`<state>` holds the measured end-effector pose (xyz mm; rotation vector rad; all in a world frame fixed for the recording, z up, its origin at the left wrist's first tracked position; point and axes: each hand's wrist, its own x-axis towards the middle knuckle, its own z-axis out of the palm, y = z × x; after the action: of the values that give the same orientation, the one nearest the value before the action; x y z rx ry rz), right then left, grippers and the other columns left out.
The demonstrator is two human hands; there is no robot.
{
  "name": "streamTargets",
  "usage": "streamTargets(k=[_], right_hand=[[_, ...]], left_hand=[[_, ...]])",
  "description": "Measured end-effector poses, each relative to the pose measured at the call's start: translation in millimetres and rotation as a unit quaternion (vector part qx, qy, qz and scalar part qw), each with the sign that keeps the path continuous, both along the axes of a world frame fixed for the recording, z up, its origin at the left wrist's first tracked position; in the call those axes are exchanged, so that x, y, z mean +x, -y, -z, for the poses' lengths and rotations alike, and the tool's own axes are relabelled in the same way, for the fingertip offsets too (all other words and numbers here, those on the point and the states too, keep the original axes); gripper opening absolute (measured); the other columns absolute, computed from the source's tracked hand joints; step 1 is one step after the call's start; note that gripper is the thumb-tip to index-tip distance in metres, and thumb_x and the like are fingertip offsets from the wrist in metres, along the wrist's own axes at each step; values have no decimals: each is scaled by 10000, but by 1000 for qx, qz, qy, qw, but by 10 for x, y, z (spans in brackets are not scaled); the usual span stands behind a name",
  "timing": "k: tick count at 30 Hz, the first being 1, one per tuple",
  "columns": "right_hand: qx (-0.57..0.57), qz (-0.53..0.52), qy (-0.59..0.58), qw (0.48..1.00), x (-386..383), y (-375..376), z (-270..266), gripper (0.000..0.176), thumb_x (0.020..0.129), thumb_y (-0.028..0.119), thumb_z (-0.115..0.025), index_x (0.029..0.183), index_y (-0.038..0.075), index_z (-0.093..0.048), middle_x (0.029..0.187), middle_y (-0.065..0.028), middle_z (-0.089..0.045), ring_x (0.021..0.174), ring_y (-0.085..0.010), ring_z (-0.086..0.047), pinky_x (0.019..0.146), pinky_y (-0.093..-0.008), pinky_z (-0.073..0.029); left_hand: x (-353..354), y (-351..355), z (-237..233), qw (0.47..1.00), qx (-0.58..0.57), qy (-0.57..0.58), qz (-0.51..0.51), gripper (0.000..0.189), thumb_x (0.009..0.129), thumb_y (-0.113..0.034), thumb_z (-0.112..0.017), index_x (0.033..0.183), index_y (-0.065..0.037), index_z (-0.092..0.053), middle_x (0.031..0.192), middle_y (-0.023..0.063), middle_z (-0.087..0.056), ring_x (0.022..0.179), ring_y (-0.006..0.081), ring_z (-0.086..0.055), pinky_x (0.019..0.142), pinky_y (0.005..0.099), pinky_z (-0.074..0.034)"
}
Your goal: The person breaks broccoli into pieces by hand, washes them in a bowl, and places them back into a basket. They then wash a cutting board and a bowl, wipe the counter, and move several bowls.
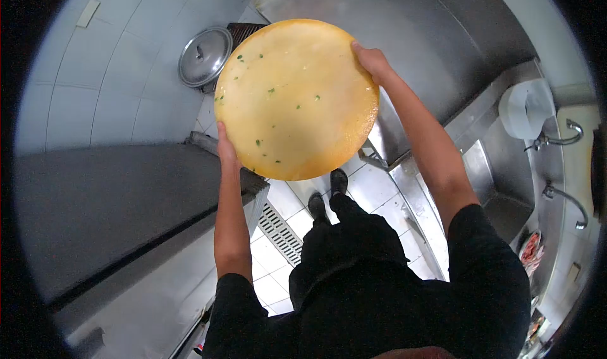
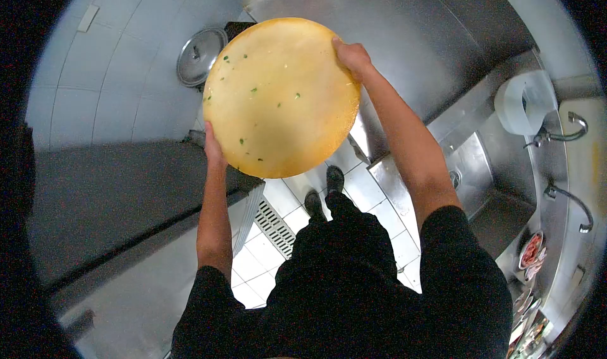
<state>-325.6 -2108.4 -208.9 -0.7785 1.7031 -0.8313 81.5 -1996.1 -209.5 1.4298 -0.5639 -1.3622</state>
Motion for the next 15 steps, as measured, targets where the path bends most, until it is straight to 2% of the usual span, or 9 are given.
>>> streamTargets(k=[3, 6, 7, 9, 12, 15], right_hand=[[1, 12, -17, 1000, 0, -117, -138, 645, 874, 476, -542, 1099, -128, -572, 1080, -222, -614, 963, -289, -610, 839, -385, -477], [-12, 21, 18, 1000, -75, -308, -135, 620, 864, 465, -553, 1060, -123, -595, 1061, -238, -623, 958, -305, -625, 831, -392, -481], [-23, 36, 29, 999, -86, -371, -196, 610, 850, 468, -568, 1021, -115, -618, 1044, -250, -632, 950, -317, -634, 828, -398, -481], [-41, 31, 40, 998, -131, -607, -463, 599, 890, 433, -537, 1085, -132, -578, 1077, -237, -610, 938, -304, -626, 815, -399, -491], [-79, 82, 83, 990, -183, -912, -458, 567, 906, 406, -535, 1089, -128, -577, 1078, -236, -611, 939, -299, -625, 811, -396, -494], [-107, 122, 99, 982, -423, -1513, -795, 545, 894, 405, -552, 1027, -121, -608, 1009, -230, -639, 908, -281, -640, 792, -392, -490]], left_hand=[[-27, -60, -84, 999, -32, -25, 29, 634, 958, -516, -348, 1352, -21, -386, 1337, 133, -473, 1155, 272, -506, 971, 379, -405], [67, -125, -206, 996, -48, -39, 67, 644, 958, -509, -354, 1369, -12, -359, 1372, 144, -436, 1202, 297, -467, 1008, 399, -375], [77, -120, -361, 996, -43, -29, 67, 647, 959, -506, -352, 1374, -11, -350, 1383, 148, -424, 1219, 302, -453, 1018, 403, -367], [45, -132, -743, 997, -17, 44, 64, 649, 961, -502, -347, 1388, -13, -331, 1404, 157, -396, 1242, 304, -432, 1033, 400, -353], [-73, -289, -1159, 988, -54, 24, 139, 639, 969, -492, -332, 1392, -14, -322, 1407, 161, -389, 1236, 304, -440, 1023, 400, -371], [-254, -490, -1565, 974, -75, 51, 207, 636, 973, -491, -317, 1391, -11, -321, 1397, 160, -401, 1227, 301, -451, 1002, 398, -398]])
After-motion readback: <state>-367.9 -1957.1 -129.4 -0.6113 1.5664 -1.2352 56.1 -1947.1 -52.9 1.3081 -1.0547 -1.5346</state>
